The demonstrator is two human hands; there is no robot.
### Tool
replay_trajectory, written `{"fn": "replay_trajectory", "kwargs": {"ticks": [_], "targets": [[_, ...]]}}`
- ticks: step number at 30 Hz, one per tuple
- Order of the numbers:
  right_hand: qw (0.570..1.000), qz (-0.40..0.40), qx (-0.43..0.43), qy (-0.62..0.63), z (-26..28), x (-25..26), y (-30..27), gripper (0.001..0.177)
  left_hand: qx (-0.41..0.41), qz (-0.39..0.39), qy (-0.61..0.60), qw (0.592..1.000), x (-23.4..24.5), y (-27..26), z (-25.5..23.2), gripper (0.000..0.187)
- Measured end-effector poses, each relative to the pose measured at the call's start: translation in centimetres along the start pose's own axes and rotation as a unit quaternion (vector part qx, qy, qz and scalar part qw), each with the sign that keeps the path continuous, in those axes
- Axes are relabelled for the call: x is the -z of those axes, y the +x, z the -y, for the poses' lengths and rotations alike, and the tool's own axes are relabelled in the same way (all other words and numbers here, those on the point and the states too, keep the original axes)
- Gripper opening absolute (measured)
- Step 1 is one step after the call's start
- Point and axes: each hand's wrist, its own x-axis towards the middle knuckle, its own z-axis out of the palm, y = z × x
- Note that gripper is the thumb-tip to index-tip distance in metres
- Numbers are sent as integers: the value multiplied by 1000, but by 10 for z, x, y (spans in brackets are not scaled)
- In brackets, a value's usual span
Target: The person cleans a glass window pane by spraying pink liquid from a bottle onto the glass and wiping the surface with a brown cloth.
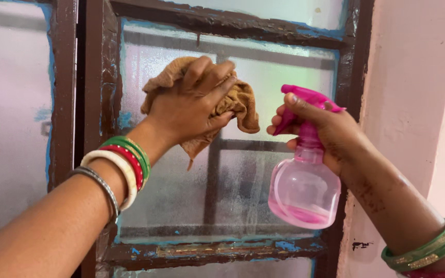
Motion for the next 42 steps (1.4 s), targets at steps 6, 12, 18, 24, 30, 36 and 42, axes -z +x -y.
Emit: {"fn": "replay_trajectory", "kwargs": {"ticks": [6, 12, 18, 24, 30, 36, 42], "targets": [[1000, 14, 25, 10, 15, -8, 10, 26, 293, 78, -74, 950, 3, 40, 1, 68], [1000, -23, 5, -11, 13, 8, 13, 30, 115, 101, -42, 987, 14, 11, -34, 76], [997, 75, 11, 29, -11, 2, 24, 30, 133, 24, -58, 989, 9, -15, -37, 64], [999, 35, 19, -19, -1, -10, 45, 34, 242, 10, -110, 964, 7, -11, -45, 66], [999, 54, 6, 8, -4, 1, 32, 35, 213, -84, -146, 962, -4, 7, -47, 65], [1000, 8, 15, 4, -3, 19, 35, 36, 254, -99, -199, 941, -27, 49, -52, 57], [999, 5, 24, 23, -17, 46, 39, 36, 174, -23, -226, 958, -15, 17, -72, 60]]}}
